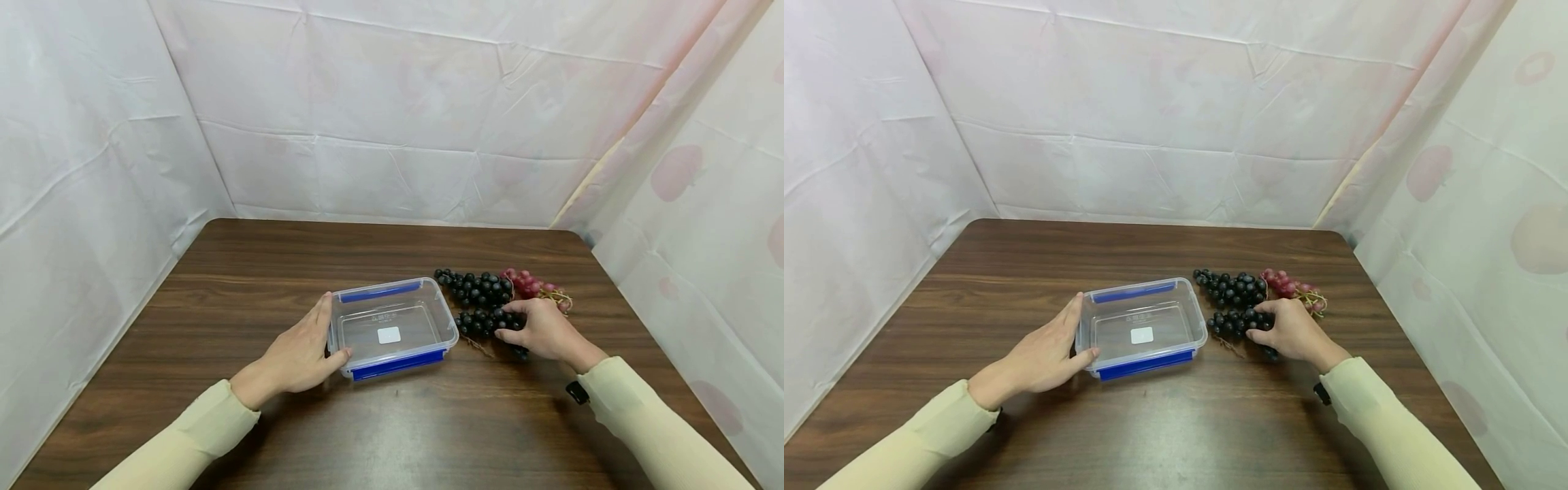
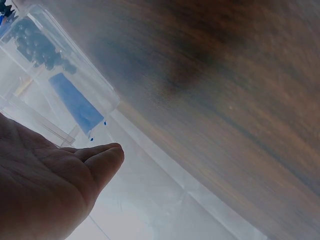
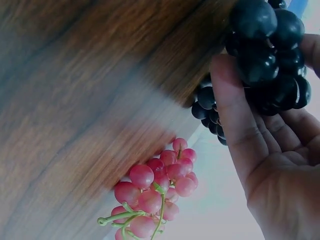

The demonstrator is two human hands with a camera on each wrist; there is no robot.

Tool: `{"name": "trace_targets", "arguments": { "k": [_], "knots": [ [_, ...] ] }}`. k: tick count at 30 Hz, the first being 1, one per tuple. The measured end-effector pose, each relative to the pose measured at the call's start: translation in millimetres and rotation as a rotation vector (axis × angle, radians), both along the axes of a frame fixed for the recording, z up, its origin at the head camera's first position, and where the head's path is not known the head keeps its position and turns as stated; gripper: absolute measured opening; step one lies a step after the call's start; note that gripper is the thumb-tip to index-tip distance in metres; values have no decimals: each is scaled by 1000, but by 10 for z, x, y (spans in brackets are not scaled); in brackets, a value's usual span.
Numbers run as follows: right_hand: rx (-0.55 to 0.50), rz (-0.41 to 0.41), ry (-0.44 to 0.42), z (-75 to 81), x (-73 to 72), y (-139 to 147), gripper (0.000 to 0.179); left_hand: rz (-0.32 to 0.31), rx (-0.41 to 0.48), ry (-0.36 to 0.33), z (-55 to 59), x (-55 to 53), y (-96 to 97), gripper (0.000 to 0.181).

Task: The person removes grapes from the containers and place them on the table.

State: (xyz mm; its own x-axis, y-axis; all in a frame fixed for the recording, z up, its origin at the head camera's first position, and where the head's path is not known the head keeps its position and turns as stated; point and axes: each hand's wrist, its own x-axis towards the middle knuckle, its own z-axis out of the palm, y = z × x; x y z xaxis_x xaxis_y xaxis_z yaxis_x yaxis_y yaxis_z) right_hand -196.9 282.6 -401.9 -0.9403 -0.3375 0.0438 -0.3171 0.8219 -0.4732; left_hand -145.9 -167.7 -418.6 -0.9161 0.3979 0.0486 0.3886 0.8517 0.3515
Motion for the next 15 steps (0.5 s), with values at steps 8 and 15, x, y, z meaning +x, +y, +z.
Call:
{"name": "trace_targets", "arguments": {
  "k": [8,15],
  "knots": [
    [49,22,2,-5,-4,11,48,6,3,16,0,-3,10,103],
    [36,38,22,-18,6,16,43,7,2,9,9,1,10,103]
  ]
}}
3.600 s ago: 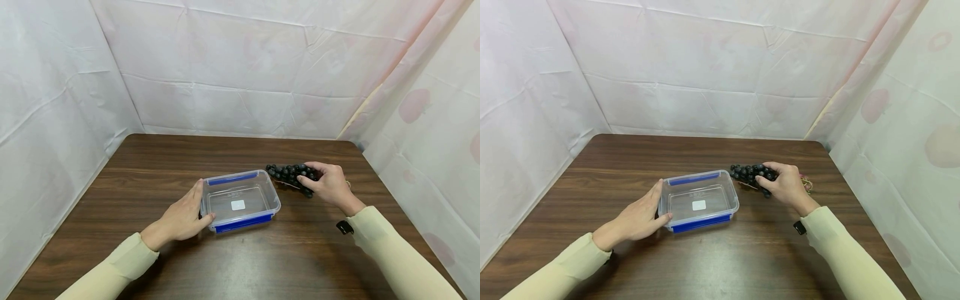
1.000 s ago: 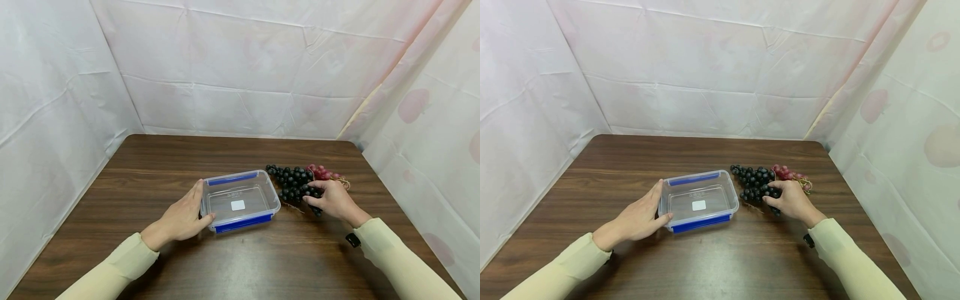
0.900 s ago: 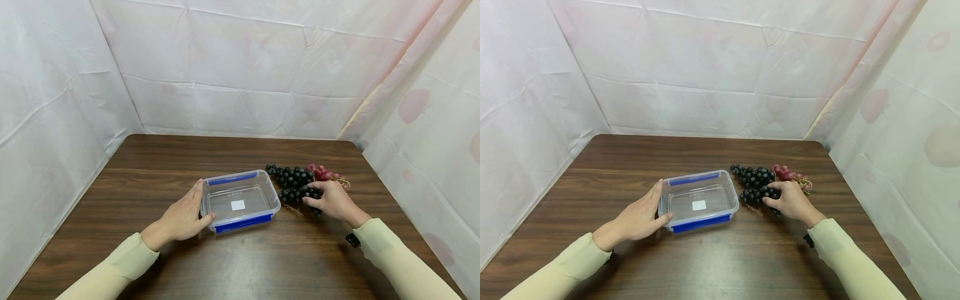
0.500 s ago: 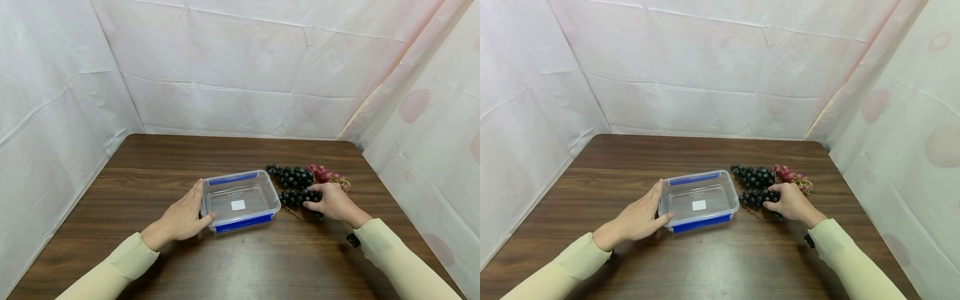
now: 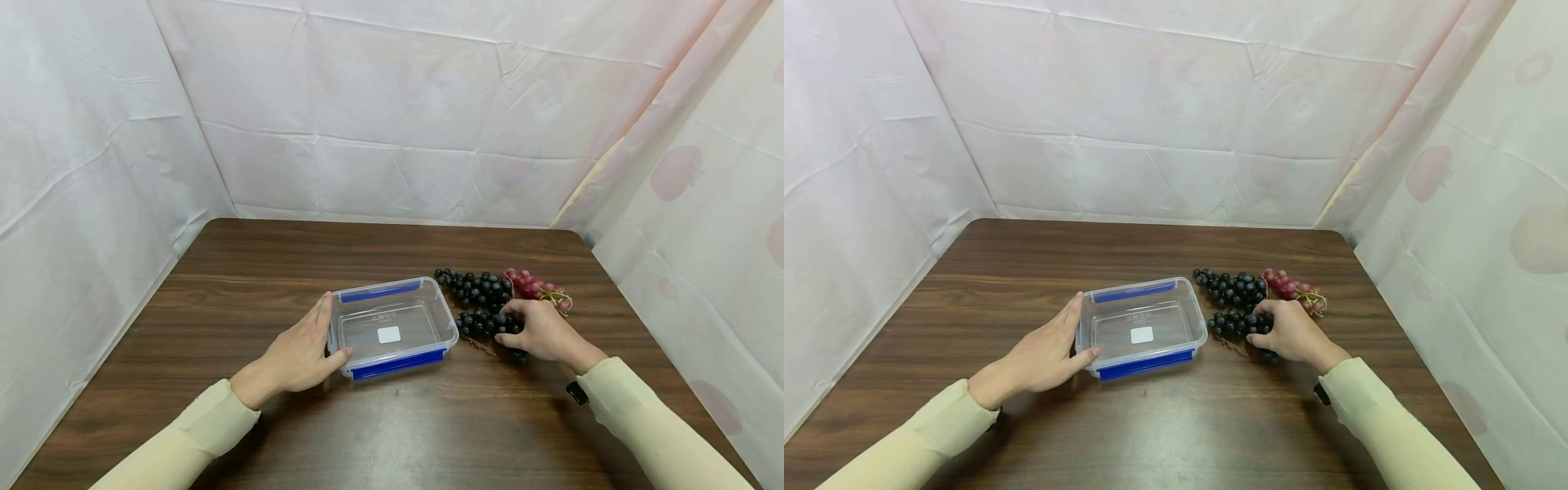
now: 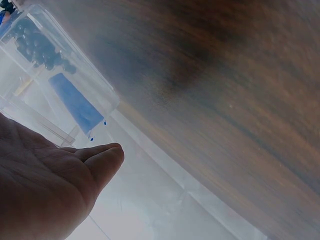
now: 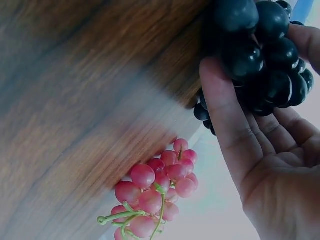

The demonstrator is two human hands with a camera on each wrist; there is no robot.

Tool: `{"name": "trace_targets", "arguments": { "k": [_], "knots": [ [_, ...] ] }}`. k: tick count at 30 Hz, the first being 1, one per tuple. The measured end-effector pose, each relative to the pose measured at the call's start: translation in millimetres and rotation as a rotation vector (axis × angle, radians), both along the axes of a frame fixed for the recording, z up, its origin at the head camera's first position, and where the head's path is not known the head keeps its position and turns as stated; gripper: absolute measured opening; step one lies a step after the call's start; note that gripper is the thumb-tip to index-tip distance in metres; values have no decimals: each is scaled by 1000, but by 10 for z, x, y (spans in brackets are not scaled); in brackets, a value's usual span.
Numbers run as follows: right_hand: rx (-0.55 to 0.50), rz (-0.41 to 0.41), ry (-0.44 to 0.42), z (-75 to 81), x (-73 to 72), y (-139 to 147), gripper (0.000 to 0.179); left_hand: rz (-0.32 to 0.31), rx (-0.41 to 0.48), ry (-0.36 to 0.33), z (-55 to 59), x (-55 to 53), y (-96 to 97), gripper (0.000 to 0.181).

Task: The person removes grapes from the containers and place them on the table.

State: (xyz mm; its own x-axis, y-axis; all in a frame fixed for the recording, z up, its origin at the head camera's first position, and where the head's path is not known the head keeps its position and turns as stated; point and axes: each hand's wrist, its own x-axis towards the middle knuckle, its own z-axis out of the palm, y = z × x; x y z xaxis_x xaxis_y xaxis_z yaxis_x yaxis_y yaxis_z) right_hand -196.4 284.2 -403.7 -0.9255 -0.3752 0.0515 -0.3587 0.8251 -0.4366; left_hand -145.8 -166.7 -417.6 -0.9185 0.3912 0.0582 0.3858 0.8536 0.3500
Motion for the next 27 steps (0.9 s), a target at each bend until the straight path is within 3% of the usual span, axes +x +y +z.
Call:
{"name": "trace_targets", "arguments": {
  "k": [16,27],
  "knots": [
    [14,19,21,-34,-5,19,42,8,6,-25,11,-11,-2,105],
    [16,27,25,-29,0,31,51,2,18,-4,3,-2,0,104]
  ]
}}
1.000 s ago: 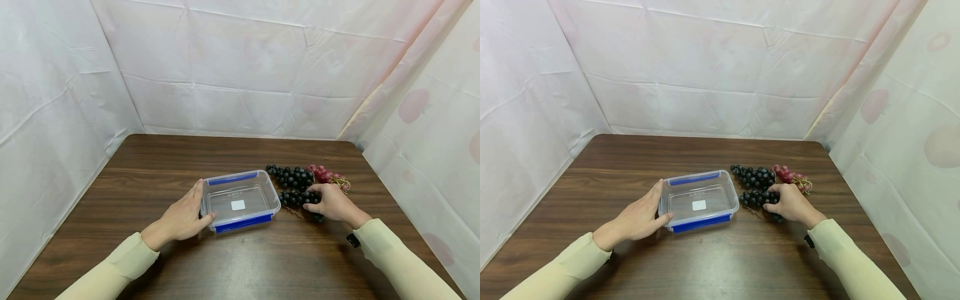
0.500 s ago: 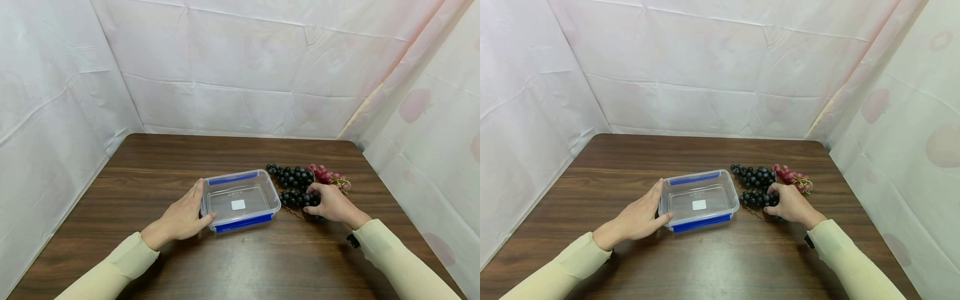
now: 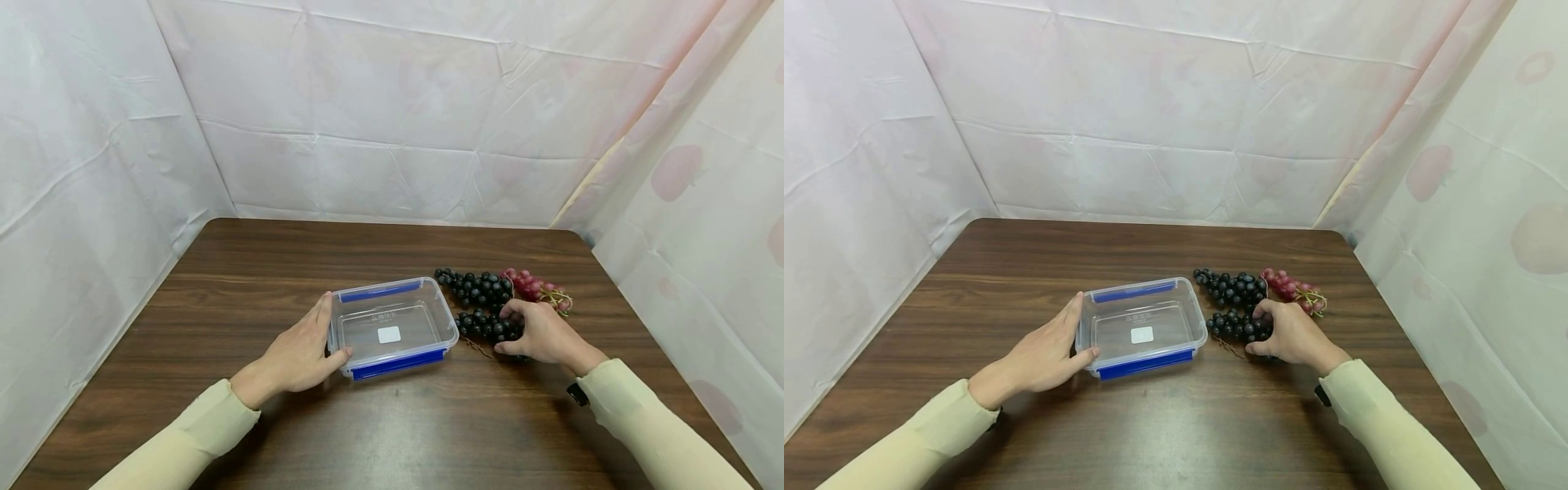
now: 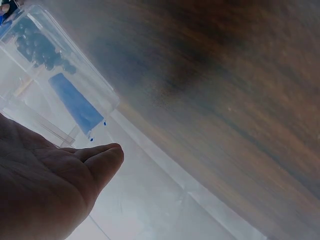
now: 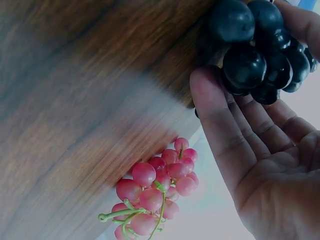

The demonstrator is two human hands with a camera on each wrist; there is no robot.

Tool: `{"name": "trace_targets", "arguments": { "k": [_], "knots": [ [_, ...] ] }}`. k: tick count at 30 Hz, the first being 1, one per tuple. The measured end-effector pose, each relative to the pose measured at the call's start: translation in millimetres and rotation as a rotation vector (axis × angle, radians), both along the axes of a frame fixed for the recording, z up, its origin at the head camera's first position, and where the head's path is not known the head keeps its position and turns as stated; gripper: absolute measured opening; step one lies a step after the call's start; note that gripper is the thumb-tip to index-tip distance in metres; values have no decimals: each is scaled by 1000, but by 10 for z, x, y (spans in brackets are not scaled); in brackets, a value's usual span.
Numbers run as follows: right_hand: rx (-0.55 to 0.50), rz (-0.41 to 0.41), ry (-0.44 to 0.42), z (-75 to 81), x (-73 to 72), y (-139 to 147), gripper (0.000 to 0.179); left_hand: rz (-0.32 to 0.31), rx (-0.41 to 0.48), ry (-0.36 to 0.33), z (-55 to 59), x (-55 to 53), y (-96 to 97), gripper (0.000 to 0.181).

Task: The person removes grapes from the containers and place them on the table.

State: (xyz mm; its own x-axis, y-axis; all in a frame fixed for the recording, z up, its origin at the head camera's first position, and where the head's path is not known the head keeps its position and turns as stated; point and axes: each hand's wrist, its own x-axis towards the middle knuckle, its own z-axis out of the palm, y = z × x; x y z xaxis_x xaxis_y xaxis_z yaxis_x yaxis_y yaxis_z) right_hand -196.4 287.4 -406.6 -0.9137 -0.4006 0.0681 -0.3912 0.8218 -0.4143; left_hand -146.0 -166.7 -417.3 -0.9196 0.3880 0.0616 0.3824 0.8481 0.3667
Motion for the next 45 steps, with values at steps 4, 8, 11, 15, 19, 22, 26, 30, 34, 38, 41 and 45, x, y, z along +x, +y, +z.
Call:
{"name": "trace_targets", "arguments": {
  "k": [4,8,11,15,19,22,26,30,34,38,41,45],
  "knots": [
    [4,-5,-16,6,0,8,55,0,-2,-8,-2,-1,0,104],
    [4,-18,-27,29,5,9,55,-2,-2,-8,-3,-3,2,104],
    [-7,-33,-22,53,10,10,55,-2,-1,0,-7,-10,3,104],
    [-28,-58,-1,80,18,12,55,-2,-3,7,-8,-13,2,104],
    [-30,-75,22,92,24,15,56,0,-5,-9,-4,-13,-5,104],
    [-31,-85,47,100,27,10,58,3,-7,-17,-2,-15,-15,105],
    [-36,-99,89,114,34,2,59,1,-7,-16,3,-16,-21,105],
    [-54,-110,133,129,53,1,56,1,-8,-25,10,-16,-21,106],
    [-79,-117,184,126,68,5,49,7,-5,-30,19,-12,-22,106],
    [-93,-115,248,108,77,6,41,11,5,-22,20,-13,-27,107],
    [-100,-110,295,83,80,3,36,11,11,-11,21,-10,-31,107],
    [-104,-111,341,54,84,1,33,4,20,-15,36,2,-52,106]
  ]
}}
